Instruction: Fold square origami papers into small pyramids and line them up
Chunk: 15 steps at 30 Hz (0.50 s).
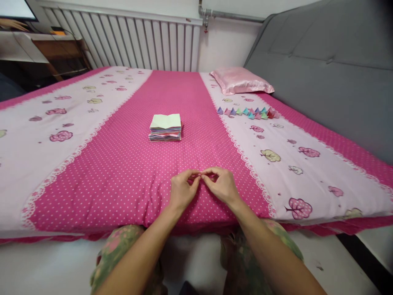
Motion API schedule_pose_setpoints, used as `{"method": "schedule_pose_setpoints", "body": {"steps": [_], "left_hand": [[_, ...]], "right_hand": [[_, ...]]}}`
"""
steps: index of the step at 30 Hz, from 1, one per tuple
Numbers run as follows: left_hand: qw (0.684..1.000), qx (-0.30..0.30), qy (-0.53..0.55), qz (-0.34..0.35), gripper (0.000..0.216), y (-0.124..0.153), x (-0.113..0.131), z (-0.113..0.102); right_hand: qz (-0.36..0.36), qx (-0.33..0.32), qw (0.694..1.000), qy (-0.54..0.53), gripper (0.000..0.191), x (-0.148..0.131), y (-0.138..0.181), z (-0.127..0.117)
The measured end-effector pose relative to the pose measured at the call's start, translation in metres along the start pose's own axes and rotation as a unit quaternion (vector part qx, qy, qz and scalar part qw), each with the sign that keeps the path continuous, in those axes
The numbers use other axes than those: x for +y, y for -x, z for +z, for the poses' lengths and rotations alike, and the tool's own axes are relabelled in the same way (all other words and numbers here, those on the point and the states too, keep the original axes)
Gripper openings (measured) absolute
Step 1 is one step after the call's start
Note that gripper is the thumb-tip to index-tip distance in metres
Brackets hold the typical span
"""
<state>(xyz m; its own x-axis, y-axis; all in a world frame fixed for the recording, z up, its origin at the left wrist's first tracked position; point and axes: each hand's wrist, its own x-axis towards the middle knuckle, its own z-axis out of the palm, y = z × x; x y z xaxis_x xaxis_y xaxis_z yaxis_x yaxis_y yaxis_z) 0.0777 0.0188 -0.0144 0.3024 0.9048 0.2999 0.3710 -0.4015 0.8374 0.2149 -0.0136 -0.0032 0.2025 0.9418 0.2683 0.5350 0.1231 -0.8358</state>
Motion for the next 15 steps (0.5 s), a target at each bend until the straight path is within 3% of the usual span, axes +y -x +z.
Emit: {"method": "schedule_pose_setpoints", "body": {"steps": [7, 15], "left_hand": [[0.994, 0.017, -0.095, 0.06, 0.013, 0.0004, 0.0007, 0.0002], [0.99, 0.032, -0.125, 0.061, 0.008, 0.0018, 0.0012, 0.002]], "right_hand": [[-0.03, 0.01, 0.999, 0.028, 0.014, -0.0016, 0.0023, 0.0017], [-0.05, 0.01, 0.997, 0.059, 0.011, -0.0032, 0.0034, 0.0031]]}}
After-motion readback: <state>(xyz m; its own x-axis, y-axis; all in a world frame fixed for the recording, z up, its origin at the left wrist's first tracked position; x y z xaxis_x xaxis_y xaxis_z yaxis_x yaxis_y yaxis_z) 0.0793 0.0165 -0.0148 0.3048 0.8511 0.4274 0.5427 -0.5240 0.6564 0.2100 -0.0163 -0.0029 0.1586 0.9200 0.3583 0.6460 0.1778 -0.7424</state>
